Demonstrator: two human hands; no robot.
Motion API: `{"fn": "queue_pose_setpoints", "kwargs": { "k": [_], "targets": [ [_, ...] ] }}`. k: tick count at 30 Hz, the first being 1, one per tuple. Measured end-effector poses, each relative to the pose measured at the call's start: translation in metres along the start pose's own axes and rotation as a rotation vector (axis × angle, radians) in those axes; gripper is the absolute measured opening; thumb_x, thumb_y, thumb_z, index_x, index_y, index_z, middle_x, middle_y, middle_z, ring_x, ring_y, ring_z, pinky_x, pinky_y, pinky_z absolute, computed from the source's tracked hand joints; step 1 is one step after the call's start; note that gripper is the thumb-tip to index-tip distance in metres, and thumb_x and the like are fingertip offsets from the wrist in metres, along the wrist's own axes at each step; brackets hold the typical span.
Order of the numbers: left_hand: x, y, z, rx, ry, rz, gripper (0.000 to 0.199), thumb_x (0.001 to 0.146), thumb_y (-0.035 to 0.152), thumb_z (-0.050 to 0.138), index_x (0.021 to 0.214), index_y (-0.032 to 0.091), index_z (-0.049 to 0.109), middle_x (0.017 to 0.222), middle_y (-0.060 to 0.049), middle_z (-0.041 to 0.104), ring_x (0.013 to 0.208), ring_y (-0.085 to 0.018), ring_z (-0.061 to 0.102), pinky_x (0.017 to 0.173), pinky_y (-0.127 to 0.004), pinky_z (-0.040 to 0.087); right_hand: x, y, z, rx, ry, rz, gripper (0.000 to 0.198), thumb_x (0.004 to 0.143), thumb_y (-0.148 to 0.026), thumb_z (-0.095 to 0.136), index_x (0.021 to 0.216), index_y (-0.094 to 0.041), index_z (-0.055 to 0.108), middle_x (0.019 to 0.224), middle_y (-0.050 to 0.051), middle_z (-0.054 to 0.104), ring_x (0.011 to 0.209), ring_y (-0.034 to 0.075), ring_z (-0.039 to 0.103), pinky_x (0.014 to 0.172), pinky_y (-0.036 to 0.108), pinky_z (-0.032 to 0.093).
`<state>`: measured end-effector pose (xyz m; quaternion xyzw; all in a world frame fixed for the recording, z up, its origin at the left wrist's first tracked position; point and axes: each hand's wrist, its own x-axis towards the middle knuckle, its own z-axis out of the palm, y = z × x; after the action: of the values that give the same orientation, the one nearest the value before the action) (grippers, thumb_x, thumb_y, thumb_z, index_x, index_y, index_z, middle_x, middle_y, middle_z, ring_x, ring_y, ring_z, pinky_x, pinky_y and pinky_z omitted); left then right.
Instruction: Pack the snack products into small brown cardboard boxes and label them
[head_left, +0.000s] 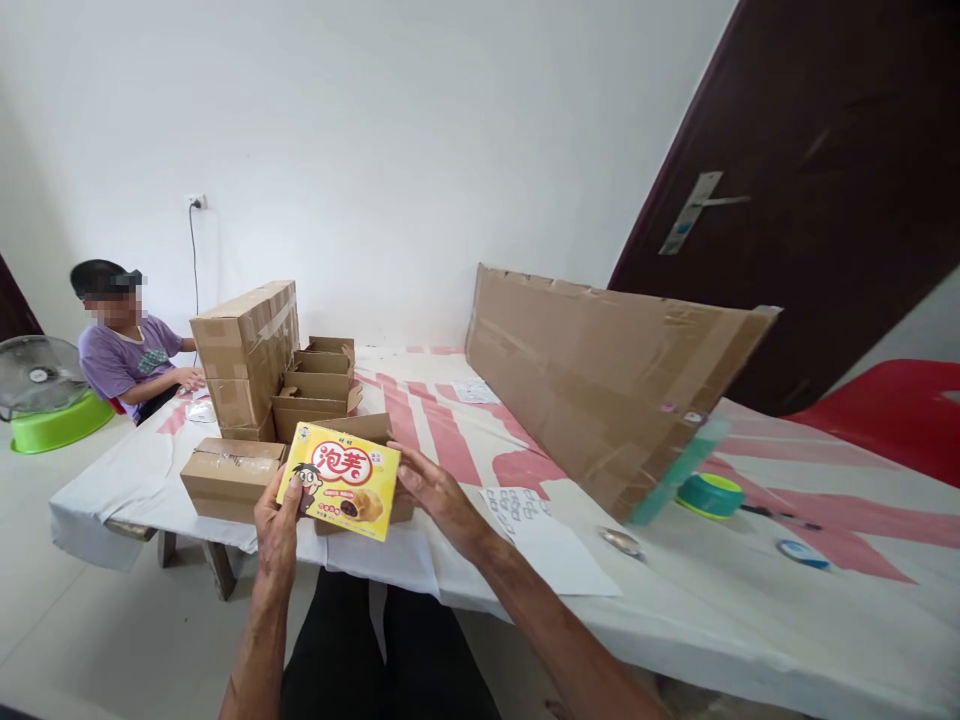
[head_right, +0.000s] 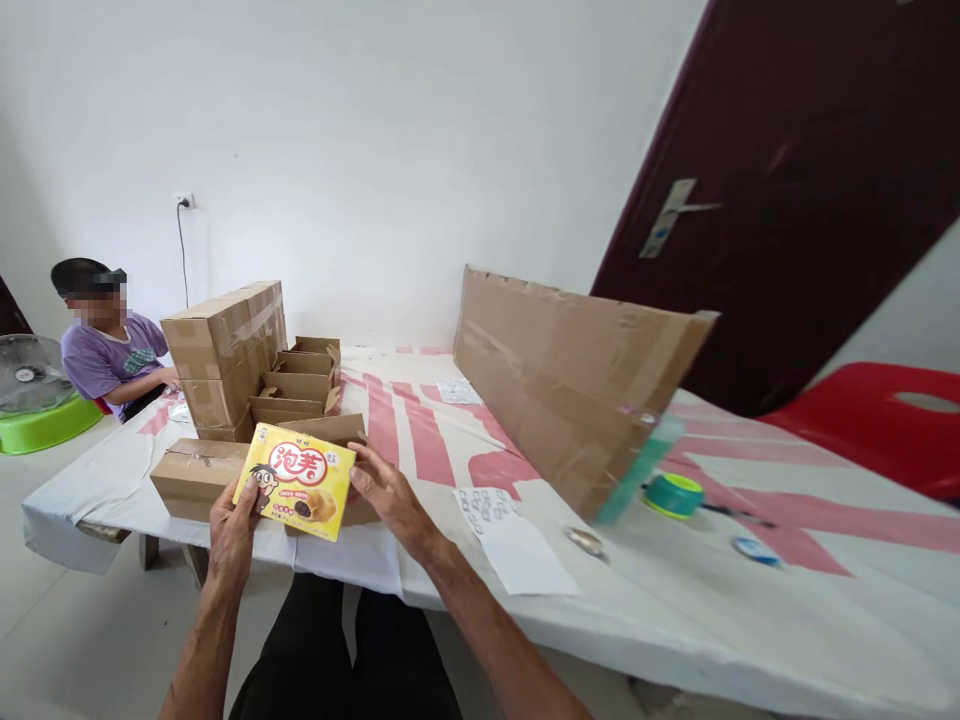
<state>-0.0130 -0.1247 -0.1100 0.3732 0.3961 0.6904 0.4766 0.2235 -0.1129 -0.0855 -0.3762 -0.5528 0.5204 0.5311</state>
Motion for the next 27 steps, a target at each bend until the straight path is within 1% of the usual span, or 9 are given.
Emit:
{"fn": "queue_pose_setpoints", "kwargs": {
  "k": [2,4,6,8,12,14,19,23,27],
  "targets": [
    [0.001,-0.007,0.001,-0.021,0.034,0.009,0.078,0.071,0.061,0.091,0.130,0.013,0.075,0.113,-0.014,0.080,0.094,-0.027,0.077,0.080,-0.032,0.062,-0.004,0.009,0.007,0.046,-0.005,-0.006,0.093,0.079,-0.071,0.079,0.155,-0.026,0.051,0.138,0.014,0.071,0.122,0.035,0.069,0.095,0.047,0.061],
    [0.000,-0.012,0.004,-0.042,0.046,0.006,0.075,0.070,0.060,0.092,0.126,0.013,0.076,0.112,-0.014,0.080,0.093,-0.026,0.077,0.080,-0.032,0.062,-0.005,0.016,0.015,0.093,0.021,-0.024,0.098,0.078,-0.068,0.082,0.159,-0.026,0.045,0.138,0.014,0.072,0.123,0.035,0.069,0.098,0.048,0.061],
    [-0.002,-0.015,0.006,-0.065,0.058,0.005,0.073,0.069,0.060,0.093,0.123,0.013,0.076,0.111,-0.013,0.080,0.090,-0.024,0.076,0.080,-0.032,0.063,-0.002,0.021,0.020,0.129,0.052,-0.042,0.097,0.077,-0.066,0.083,0.157,-0.025,0.048,0.136,0.014,0.073,0.123,0.035,0.069,0.098,0.050,0.061],
    [-0.002,-0.016,0.008,-0.078,0.065,0.001,0.073,0.067,0.058,0.094,0.121,0.013,0.077,0.109,-0.012,0.080,0.085,-0.021,0.075,0.078,-0.030,0.063,0.005,0.024,0.021,0.147,0.068,-0.050,0.091,0.076,-0.065,0.084,0.152,-0.024,0.054,0.133,0.014,0.074,0.121,0.036,0.070,0.098,0.051,0.062],
    [-0.001,-0.015,0.006,-0.039,0.038,-0.021,0.071,0.064,0.058,0.095,0.116,0.012,0.078,0.096,-0.010,0.079,0.075,-0.018,0.072,0.063,-0.024,0.059,0.019,0.027,0.020,0.158,0.070,-0.043,0.082,0.076,-0.063,0.084,0.146,-0.027,0.061,0.132,0.010,0.075,0.120,0.036,0.071,0.096,0.050,0.063],
    [0.000,-0.016,0.004,-0.019,0.033,-0.038,0.074,0.062,0.060,0.096,0.116,0.012,0.078,0.091,-0.009,0.079,0.073,-0.018,0.072,0.060,-0.023,0.057,0.025,0.029,0.020,0.160,0.069,-0.046,0.080,0.076,-0.064,0.083,0.145,-0.028,0.062,0.132,0.009,0.075,0.121,0.036,0.071,0.095,0.049,0.064],
    [0.003,-0.017,-0.004,0.014,0.004,-0.084,0.079,0.057,0.062,0.097,0.114,0.012,0.077,0.095,-0.011,0.080,0.075,-0.019,0.074,0.065,-0.025,0.059,0.035,0.036,0.021,0.152,0.080,-0.050,0.083,0.074,-0.066,0.083,0.143,-0.025,0.064,0.129,0.009,0.076,0.118,0.036,0.072,0.094,0.049,0.065],
    [0.006,-0.018,-0.009,0.061,-0.016,-0.083,0.079,0.060,0.064,0.096,0.116,0.012,0.077,0.095,-0.012,0.081,0.077,-0.021,0.075,0.064,-0.024,0.058,0.039,0.037,0.023,0.104,0.069,-0.029,0.083,0.073,-0.068,0.082,0.142,-0.025,0.065,0.130,0.009,0.076,0.116,0.036,0.073,0.094,0.048,0.065],
    [0.009,-0.019,-0.011,0.075,-0.020,-0.082,0.082,0.058,0.064,0.096,0.118,0.011,0.077,0.095,-0.013,0.082,0.076,-0.021,0.075,0.061,-0.024,0.058,0.042,0.034,0.023,0.058,0.059,-0.031,0.082,0.074,-0.067,0.081,0.142,-0.025,0.065,0.132,0.009,0.075,0.116,0.036,0.073,0.095,0.049,0.064]
  ]
}}
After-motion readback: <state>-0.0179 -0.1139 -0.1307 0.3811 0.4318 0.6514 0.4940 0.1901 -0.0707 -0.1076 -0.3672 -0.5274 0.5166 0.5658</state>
